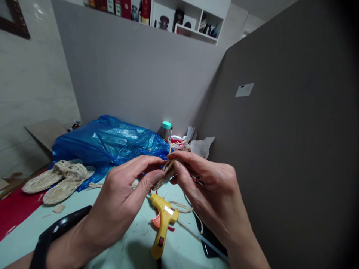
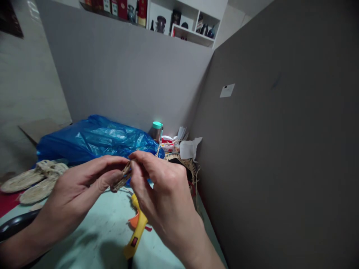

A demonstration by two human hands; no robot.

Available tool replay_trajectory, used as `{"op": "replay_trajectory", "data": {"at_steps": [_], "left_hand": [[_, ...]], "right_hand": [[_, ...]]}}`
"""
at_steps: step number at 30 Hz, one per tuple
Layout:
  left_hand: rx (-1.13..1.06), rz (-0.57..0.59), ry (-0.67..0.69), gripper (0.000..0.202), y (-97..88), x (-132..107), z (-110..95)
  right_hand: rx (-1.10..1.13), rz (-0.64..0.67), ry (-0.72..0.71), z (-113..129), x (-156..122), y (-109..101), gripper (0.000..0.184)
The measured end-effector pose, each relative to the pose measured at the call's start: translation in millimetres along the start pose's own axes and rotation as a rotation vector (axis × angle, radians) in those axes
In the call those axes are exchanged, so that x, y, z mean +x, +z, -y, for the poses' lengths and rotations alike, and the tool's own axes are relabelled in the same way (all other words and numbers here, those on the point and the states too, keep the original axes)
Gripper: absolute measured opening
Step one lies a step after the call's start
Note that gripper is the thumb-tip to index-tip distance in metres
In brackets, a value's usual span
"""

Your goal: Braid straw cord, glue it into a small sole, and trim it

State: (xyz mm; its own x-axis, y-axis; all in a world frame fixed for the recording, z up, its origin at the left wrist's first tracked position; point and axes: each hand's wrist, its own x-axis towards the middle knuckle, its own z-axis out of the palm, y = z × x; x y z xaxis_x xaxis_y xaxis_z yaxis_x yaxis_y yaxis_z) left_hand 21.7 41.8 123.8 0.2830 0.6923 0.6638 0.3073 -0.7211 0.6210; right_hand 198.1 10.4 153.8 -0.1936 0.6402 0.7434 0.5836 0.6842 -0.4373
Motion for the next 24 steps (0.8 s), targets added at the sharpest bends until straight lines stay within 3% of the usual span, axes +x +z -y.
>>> {"op": "replay_trajectory", "data": {"at_steps": [4,8,10,19,24], "left_hand": [[0.128,-0.094,0.040,0.007,2.5,-5.4,4.5],[0.306,-0.160,0.288,0.018,7.2,-10.6,7.4],[0.310,-0.148,0.350,0.023,8.5,-10.0,6.7],[0.230,-0.102,0.106,0.012,-0.8,-1.1,2.5],[0.252,-0.097,0.083,0.012,-2.9,-1.9,6.2]], "right_hand": [[0.008,0.026,0.014,-0.3,-0.5,3.3,0.020],[-0.019,0.024,-0.018,-2.6,-1.9,5.5,0.019],[-0.026,0.030,-0.041,-3.5,-2.2,5.1,0.019],[-0.087,0.147,-0.075,-3.1,-2.1,4.4,0.017],[-0.228,0.184,-0.103,-4.1,-1.5,11.5,0.015]]}}
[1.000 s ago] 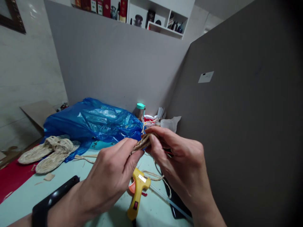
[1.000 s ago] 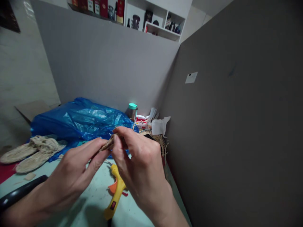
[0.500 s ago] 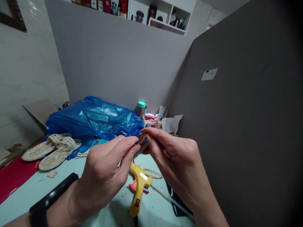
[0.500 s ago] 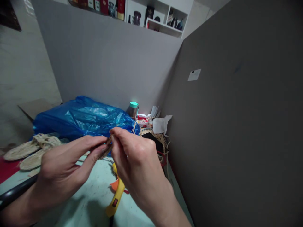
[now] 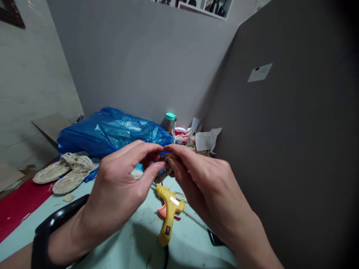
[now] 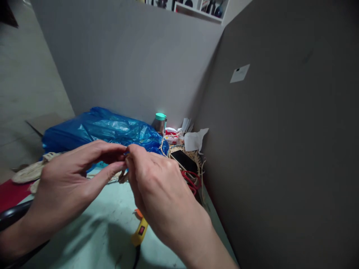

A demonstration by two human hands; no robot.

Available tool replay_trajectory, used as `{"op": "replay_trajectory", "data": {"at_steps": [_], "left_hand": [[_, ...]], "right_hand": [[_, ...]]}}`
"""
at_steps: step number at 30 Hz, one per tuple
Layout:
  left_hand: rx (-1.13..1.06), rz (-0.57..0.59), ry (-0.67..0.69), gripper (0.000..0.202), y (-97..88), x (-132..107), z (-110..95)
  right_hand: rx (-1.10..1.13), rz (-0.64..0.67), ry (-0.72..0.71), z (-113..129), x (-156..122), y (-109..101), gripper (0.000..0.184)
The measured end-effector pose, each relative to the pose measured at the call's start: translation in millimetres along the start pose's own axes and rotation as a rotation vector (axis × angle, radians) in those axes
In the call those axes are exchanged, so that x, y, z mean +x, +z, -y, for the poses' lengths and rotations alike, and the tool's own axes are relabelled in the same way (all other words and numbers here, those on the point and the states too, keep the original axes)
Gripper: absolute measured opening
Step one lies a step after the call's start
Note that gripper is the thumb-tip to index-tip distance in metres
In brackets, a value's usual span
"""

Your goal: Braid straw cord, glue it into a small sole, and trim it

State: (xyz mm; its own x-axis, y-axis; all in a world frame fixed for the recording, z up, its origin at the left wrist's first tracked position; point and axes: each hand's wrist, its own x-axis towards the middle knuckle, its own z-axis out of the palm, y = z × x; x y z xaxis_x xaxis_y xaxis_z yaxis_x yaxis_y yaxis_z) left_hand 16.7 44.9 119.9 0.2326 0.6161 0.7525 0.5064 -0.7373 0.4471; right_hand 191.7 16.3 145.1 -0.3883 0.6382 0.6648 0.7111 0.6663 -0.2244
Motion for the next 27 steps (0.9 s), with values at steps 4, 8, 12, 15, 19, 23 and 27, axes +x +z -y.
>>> {"op": "replay_trajectory", "data": {"at_steps": [4,8,12,15,19,23,27], "left_hand": [[0.014,-0.011,0.044,0.013,1.0,0.2,-0.1],[0.041,-0.025,0.061,0.011,1.4,1.8,-1.0],[0.065,-0.030,0.052,0.011,0.1,2.6,-2.0],[0.052,-0.021,0.006,0.010,-2.2,3.6,-2.7],[0.017,-0.008,-0.023,0.010,-5.2,5.4,-3.4],[-0.009,-0.038,-0.085,0.010,-6.1,8.5,-3.9],[-0.160,-0.026,-0.239,0.007,-8.3,13.4,-3.3]], "right_hand": [[0.021,0.066,0.053,-0.2,0.8,1.7,0.013],[0.033,0.076,0.068,0.2,-0.4,3.7,0.009],[-0.026,0.058,0.074,2.5,0.1,9.8,0.012],[-0.006,0.031,0.063,3.8,1.3,11.1,0.011],[0.120,0.037,0.124,2.5,1.2,5.4,0.008],[0.281,0.090,0.212,-1.7,1.0,0.6,0.011],[0.447,0.158,0.274,-6.0,3.4,0.2,0.014]]}}
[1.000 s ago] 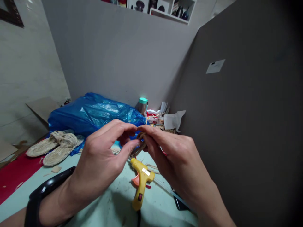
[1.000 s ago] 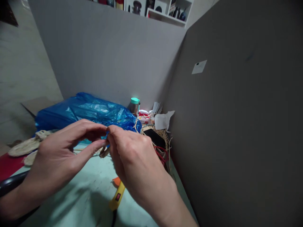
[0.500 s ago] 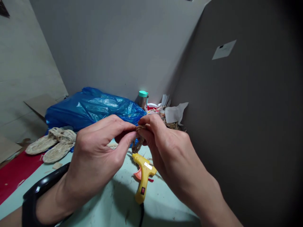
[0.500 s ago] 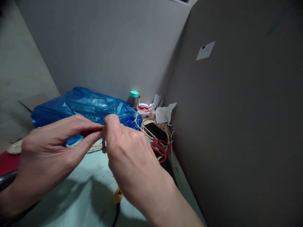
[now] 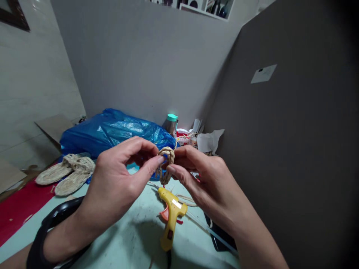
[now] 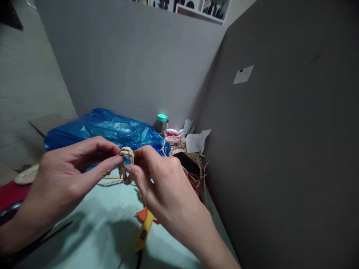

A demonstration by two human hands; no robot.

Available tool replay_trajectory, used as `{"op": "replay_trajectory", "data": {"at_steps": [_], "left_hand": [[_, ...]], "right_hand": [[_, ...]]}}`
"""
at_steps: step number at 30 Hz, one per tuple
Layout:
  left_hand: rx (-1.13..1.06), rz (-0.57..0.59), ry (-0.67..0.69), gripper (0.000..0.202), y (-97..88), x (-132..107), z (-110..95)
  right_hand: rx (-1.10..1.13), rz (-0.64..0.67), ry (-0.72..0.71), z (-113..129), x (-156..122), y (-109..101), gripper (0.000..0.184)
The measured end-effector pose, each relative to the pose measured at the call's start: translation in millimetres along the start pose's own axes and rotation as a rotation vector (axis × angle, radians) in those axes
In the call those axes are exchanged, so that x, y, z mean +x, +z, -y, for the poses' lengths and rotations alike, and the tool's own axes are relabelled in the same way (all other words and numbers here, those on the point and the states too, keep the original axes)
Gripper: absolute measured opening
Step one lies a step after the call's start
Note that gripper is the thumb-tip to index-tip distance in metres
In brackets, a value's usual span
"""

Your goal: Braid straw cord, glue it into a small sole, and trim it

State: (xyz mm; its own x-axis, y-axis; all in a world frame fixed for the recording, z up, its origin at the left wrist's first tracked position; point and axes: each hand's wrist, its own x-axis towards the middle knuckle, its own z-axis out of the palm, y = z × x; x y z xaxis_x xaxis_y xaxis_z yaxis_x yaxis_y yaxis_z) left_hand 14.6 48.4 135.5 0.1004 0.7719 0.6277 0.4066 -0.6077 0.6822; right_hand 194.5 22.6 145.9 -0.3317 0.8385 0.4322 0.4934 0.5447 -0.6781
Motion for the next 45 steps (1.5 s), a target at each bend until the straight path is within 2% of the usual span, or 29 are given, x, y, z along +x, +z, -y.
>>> {"op": "replay_trajectory", "data": {"at_steps": [5,7,11,17,23,27,31,36,45], "left_hand": [[-0.354,0.199,-0.157,0.003,-4.8,5.2,5.9],[-0.488,0.282,-0.203,0.008,-5.6,6.6,9.9],[-0.625,0.358,-0.292,0.007,-5.4,9.1,12.7],[-0.814,0.363,-0.384,0.005,-7.3,11.9,4.7],[-0.842,0.329,-0.438,0.003,-7.1,11.3,1.0],[-0.824,0.256,-0.435,0.008,-6.0,11.5,-0.6],[-0.822,0.178,-0.436,0.009,-7.8,11.3,-0.9],[-0.834,0.167,-0.437,0.011,-10.9,10.7,-3.4],[-0.867,0.181,-0.460,0.014,-10.6,9.0,-1.3]], "right_hand": [[0.244,0.061,0.046,-0.7,2.5,-2.9,0.016],[0.337,0.081,0.067,-1.0,1.9,-4.1,0.017],[0.432,0.099,0.104,-2.2,1.4,-6.5,0.019],[0.595,0.134,0.146,-4.5,4.9,-10.0,0.016],[0.535,0.129,0.123,-3.4,3.7,-8.4,0.011],[0.561,0.122,0.127,-0.9,3.5,-5.3,0.013],[0.455,0.112,0.133,0.6,3.4,-3.8,0.018],[0.397,0.123,0.096,1.6,2.5,-3.7,0.013],[0.431,0.145,0.094,1.2,3.4,-3.0,0.017]]}}
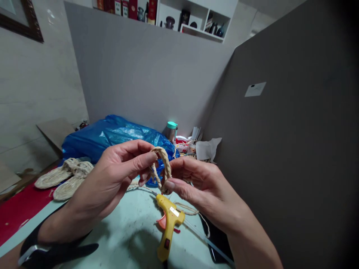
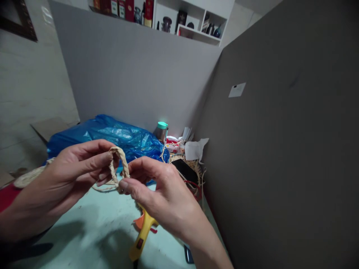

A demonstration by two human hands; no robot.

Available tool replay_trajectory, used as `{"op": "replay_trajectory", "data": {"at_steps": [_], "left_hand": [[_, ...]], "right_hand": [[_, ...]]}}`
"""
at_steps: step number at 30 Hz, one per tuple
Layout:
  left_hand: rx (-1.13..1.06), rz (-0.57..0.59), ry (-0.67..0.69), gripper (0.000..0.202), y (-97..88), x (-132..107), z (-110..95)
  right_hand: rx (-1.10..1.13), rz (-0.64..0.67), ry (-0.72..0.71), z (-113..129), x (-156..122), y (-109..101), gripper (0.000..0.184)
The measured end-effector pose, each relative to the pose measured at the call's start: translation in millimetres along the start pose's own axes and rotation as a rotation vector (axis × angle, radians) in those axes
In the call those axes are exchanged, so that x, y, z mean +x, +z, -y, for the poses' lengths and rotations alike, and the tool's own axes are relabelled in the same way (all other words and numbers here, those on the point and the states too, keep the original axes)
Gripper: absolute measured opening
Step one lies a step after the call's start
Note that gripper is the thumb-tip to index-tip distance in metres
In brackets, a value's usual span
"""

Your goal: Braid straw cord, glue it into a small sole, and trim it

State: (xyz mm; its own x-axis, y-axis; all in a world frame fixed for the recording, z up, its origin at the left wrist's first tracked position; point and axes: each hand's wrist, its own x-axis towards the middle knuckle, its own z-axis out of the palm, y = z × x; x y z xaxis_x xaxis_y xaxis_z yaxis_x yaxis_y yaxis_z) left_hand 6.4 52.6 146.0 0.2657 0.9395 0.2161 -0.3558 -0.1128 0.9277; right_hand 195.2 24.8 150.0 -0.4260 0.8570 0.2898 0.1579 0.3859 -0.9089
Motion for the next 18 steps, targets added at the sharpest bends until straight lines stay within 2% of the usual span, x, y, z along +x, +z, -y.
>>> {"op": "replay_trajectory", "data": {"at_steps": [5,8,11,14,16,18], "left_hand": [[0.040,0.007,0.040,0.018,-2.1,0.4,1.5],[0.229,-0.056,0.170,0.012,-3.1,1.2,1.2],[0.489,-0.188,0.345,0.001,-3.4,0.5,-0.9],[0.676,-0.282,0.474,0.004,-5.7,0.0,-3.7],[0.777,-0.281,0.532,0.007,-10.2,1.7,-4.7],[0.889,-0.232,0.549,0.009,-16.3,5.3,-4.6]], "right_hand": [[-0.012,-0.003,0.005,-1.6,-0.2,-1.4,0.017],[-0.037,-0.010,0.008,-2.0,-1.4,-2.8,0.016],[-0.099,-0.028,-0.001,-2.4,-2.1,-4.2,0.016],[-0.178,-0.121,-0.011,-2.7,-0.3,-4.8,0.015],[-0.250,-0.223,-0.021,-2.4,2.0,-5.0,0.011],[-0.341,-0.296,-0.033,-1.4,4.5,-5.0,0.008]]}}
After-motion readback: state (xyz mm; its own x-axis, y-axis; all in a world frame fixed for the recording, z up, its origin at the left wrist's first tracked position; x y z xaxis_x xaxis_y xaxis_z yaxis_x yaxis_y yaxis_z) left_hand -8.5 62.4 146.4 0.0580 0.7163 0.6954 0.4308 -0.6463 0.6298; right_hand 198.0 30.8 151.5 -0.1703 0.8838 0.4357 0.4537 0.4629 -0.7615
